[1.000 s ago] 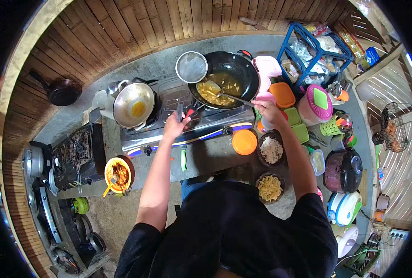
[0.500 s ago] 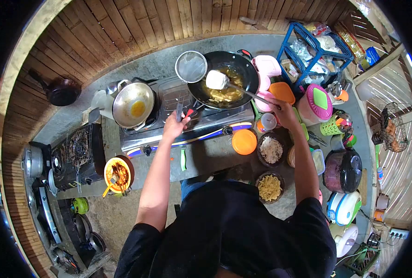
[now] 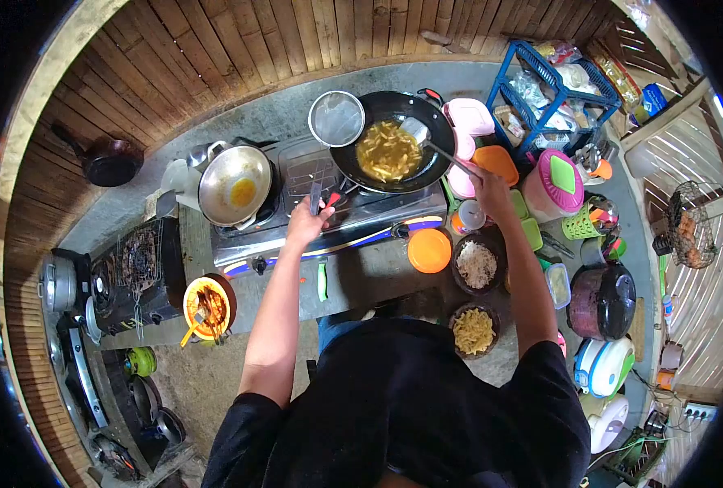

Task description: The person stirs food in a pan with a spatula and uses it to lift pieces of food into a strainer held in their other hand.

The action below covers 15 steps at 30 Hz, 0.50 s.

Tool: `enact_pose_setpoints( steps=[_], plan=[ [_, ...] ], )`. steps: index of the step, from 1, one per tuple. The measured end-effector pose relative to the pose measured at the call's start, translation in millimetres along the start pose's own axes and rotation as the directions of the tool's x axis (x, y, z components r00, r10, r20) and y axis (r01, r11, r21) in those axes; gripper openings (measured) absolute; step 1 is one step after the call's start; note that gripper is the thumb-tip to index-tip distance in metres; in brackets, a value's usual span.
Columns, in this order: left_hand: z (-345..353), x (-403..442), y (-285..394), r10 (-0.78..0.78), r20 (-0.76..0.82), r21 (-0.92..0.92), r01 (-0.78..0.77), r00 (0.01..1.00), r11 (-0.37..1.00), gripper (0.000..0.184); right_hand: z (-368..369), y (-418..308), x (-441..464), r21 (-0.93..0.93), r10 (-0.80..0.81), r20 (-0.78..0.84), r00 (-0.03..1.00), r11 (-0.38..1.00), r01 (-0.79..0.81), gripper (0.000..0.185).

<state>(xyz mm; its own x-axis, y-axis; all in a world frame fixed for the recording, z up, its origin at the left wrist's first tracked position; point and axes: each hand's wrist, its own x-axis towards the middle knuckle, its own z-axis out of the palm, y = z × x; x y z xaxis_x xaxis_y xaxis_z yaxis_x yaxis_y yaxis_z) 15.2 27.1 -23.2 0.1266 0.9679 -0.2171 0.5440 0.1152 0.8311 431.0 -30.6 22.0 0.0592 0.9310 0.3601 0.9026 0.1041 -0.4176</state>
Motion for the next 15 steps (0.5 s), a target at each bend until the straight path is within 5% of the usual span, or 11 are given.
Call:
enact_pose_setpoints(
  steps=[6,10,12,15],
  plan=[
    [0.2,-0.5,-0.2,-0.001,-0.005,0.008,0.001,1.000,1.000,0.028,-20.0,-19.6,-1.9,0.293,0.176,0.349,0.921,0.912,-0.286,0.027],
    [-0.5,-1.3,2.3,-0.009,0.002,0.012,0.009,1.000,1.000,0.029,-38.2,-45.8,-5.4,0.308,0.197,0.407,0.892,0.890,-0.337,0.026],
    [-0.8,-2.2,2.4,-0.009,-0.001,0.009,0.009,1.000,1.000,0.029,-43.2,-53.5,-6.0,0.328,0.296,0.486,0.822,0.810,-0.486,0.025],
    [-0.8,-0.4,0.7,-0.007,0.003,-0.004,0.007,1.000,1.000,0.030,-39.2,-45.5,-11.1,0.407,0.231,0.409,0.882,0.819,-0.404,0.024]
  ],
)
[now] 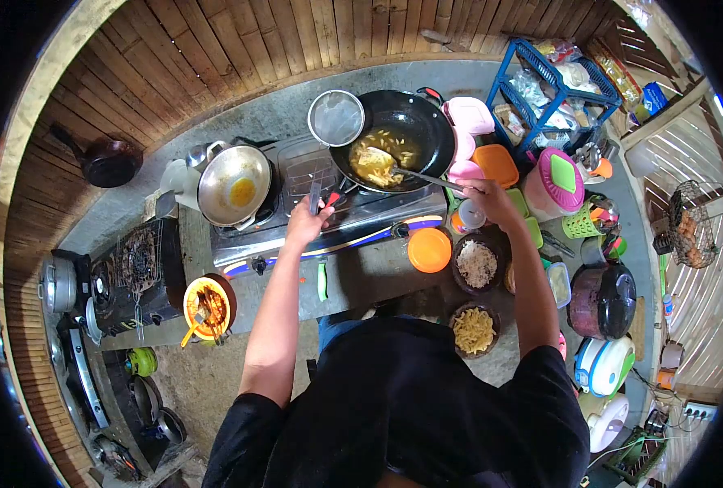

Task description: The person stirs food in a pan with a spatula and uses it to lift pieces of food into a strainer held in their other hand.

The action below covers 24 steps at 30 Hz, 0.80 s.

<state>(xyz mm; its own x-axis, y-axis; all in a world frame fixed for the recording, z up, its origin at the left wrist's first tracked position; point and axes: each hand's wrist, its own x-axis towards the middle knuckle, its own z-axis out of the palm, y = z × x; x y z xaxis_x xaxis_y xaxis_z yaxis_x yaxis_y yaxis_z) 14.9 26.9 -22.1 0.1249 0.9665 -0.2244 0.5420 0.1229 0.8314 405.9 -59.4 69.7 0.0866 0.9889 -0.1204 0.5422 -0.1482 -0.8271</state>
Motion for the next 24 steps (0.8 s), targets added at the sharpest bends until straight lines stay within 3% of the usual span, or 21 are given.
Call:
enact_pose_setpoints(
  steps=[7,9,12,16,18,22,24],
  plan=[
    [2.8,1.9,-5.1,0.028,-0.008,-0.028,-0.028,1.000,0.999,0.026,-7.3,22.9,12.8,-0.132,-0.131,-0.046,0.990,0.983,0.125,0.026],
    [2.6,1.5,-4.8,0.024,-0.007,-0.034,-0.024,1.000,0.999,0.026,-3.2,24.7,18.4,-0.248,-0.341,-0.211,0.916,0.925,0.288,0.026],
    [0.1,-1.1,1.4,0.011,-0.003,-0.005,-0.011,1.000,1.000,0.026,-0.3,25.9,27.6,-0.411,-0.385,-0.294,0.875,0.877,0.248,0.026],
    [-0.4,-2.7,4.8,-0.003,-0.006,0.024,0.004,1.000,1.000,0.026,7.8,40.3,49.2,-0.474,-0.457,-0.359,0.814,0.841,0.263,0.025],
    [-0.9,-2.1,3.1,0.005,-0.004,0.019,-0.004,1.000,1.000,0.026,14.5,44.2,55.7,-0.553,-0.386,-0.365,0.847,0.822,0.137,0.026],
    [0.4,-1.9,1.8,0.035,-0.011,-0.004,-0.035,0.999,0.999,0.027,31.1,70.2,81.0,-0.426,-0.380,-0.317,0.869,0.876,0.227,0.028],
    [-0.6,-4.2,5.9,0.002,-0.007,-0.006,-0.002,1.000,1.000,0.027,35.2,79.1,89.1,-0.309,-0.371,-0.202,0.907,0.902,0.300,0.031]
  ],
)
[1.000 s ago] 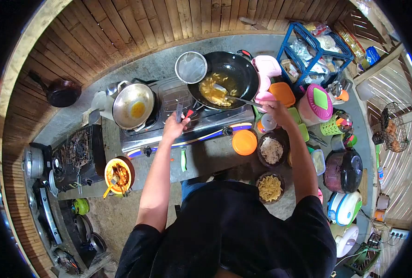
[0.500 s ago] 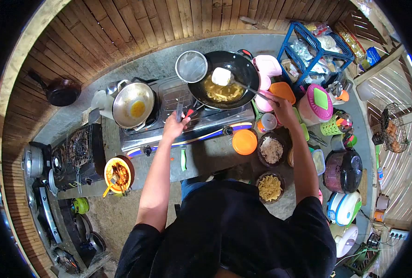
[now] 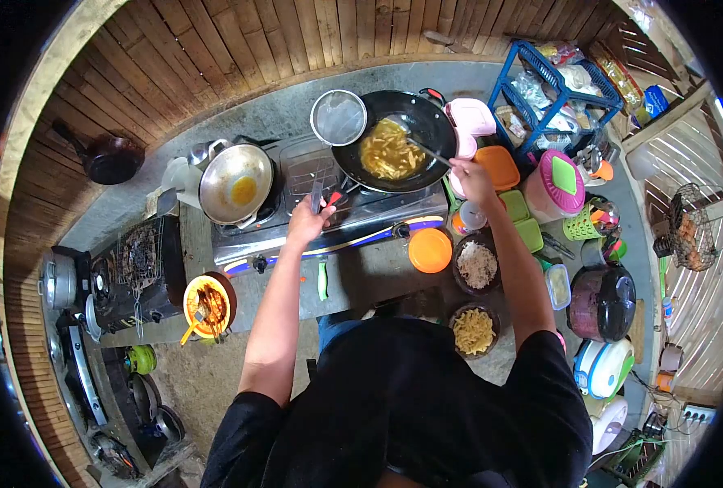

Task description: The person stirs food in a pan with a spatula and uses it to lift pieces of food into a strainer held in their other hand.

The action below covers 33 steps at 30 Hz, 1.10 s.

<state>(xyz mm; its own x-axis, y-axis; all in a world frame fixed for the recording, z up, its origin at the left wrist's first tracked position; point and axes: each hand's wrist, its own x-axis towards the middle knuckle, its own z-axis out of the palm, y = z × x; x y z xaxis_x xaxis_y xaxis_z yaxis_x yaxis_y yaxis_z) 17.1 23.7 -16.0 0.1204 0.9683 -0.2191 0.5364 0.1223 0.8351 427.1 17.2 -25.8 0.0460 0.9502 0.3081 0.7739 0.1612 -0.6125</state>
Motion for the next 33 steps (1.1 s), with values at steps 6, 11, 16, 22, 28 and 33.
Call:
enact_pose_setpoints(
  steps=[6,11,16,22,28,33],
  plan=[
    [-0.5,0.5,0.4,-0.027,0.002,0.006,0.027,1.000,1.000,0.027,-21.6,-60.0,-12.5,0.453,0.351,0.446,0.824,0.705,-0.546,0.028],
    [-0.8,0.6,1.3,-0.048,0.012,0.013,0.048,0.999,0.999,0.027,-24.4,-25.7,-23.9,0.438,0.126,0.350,0.928,0.854,-0.281,0.027],
    [-0.6,1.2,0.7,-0.036,0.005,0.013,0.036,0.999,0.999,0.029,-59.9,-54.0,-36.7,0.203,0.019,0.228,0.973,0.977,-0.066,0.028],
    [-1.3,0.4,2.0,-0.046,0.018,0.012,0.046,0.999,0.999,0.029,-90.0,-67.1,-38.5,0.077,0.131,0.191,0.973,0.986,-0.148,0.027],
    [-4.6,-5.3,13.2,-0.067,0.023,0.040,0.066,0.998,0.997,0.028,-77.3,-52.6,-32.0,-0.254,-0.061,-0.087,0.994,0.966,0.037,0.027],
    [-2.4,-1.5,6.6,-0.043,0.019,0.025,0.042,0.999,0.999,0.028,-67.1,-57.5,-27.5,-0.364,0.045,-0.119,0.992,0.927,-0.086,0.023]
  ],
)
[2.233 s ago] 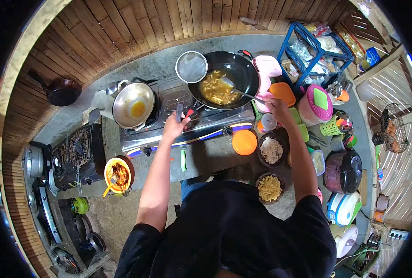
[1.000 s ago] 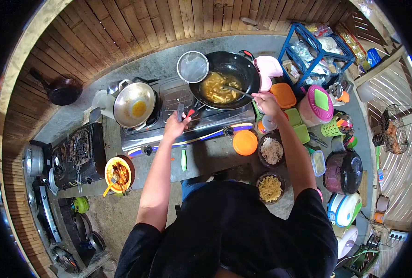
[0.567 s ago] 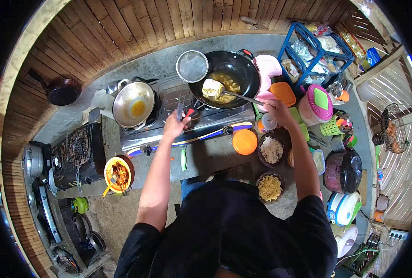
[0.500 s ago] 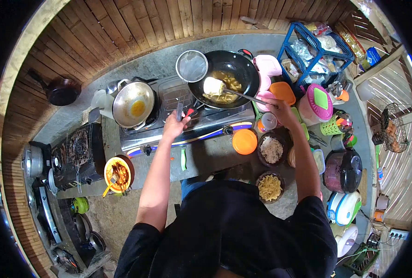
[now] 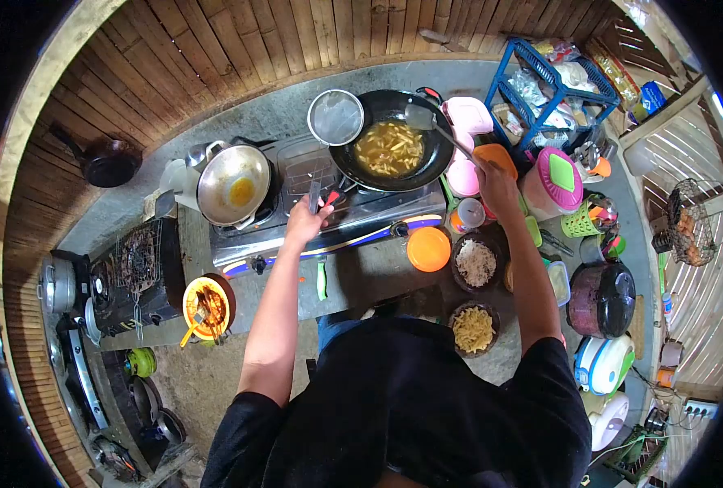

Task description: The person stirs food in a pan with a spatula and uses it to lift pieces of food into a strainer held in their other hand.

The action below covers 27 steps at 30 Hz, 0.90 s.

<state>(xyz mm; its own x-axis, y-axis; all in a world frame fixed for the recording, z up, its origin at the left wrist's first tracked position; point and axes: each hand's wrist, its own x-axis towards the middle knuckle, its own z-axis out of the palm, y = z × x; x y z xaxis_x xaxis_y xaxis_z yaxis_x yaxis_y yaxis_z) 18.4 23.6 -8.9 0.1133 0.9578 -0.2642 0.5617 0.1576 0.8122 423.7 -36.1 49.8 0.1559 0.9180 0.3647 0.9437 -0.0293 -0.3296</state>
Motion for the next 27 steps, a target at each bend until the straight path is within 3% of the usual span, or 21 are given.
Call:
enact_pose_setpoints(
  steps=[4,7,9,10,12,15,19,25,27],
  plan=[
    [-0.4,1.6,-2.2,0.009,-0.001,0.024,-0.009,1.000,1.000,0.030,6.3,15.8,1.1,0.023,0.059,0.168,0.984,0.998,-0.064,0.027],
    [-0.7,0.2,-0.9,0.002,-0.008,0.025,-0.002,1.000,1.000,0.030,13.9,32.2,-2.3,0.167,0.069,0.244,0.967,0.980,-0.112,0.026],
    [-1.2,-0.7,0.9,-0.002,-0.004,0.017,0.002,1.000,1.000,0.030,14.3,32.0,-4.5,0.374,0.004,0.385,0.923,0.913,-0.160,0.025],
    [-1.2,-1.1,1.3,-0.006,-0.001,0.010,0.006,1.000,1.000,0.029,10.9,26.7,-6.9,0.374,0.005,0.385,0.923,0.913,-0.161,0.025],
    [-0.8,-1.2,1.8,-0.008,-0.001,0.000,0.008,1.000,1.000,0.029,1.6,10.8,-13.7,0.517,0.036,0.436,0.899,0.808,-0.283,0.025],
    [-1.2,-0.5,1.8,-0.008,0.001,0.003,0.008,1.000,1.000,0.029,-5.2,0.0,-14.2,0.471,0.096,0.563,0.821,0.778,-0.415,0.026],
    [-1.5,-1.0,1.4,0.012,-0.001,-0.001,-0.012,1.000,1.000,0.029,-11.3,-1.8,-15.7,0.487,0.027,0.506,0.862,0.816,-0.311,0.026],
    [1.1,2.6,-4.4,0.013,-0.009,-0.026,-0.014,1.000,1.000,0.028,-30.2,-11.0,-12.8,0.462,-0.042,0.280,0.959,0.881,-0.096,0.025],
    [1.3,3.6,-6.0,0.015,-0.009,-0.030,-0.015,1.000,0.999,0.028,-29.1,-7.8,-9.2,0.347,-0.050,0.169,0.984,0.938,-0.012,0.026]
  ],
)
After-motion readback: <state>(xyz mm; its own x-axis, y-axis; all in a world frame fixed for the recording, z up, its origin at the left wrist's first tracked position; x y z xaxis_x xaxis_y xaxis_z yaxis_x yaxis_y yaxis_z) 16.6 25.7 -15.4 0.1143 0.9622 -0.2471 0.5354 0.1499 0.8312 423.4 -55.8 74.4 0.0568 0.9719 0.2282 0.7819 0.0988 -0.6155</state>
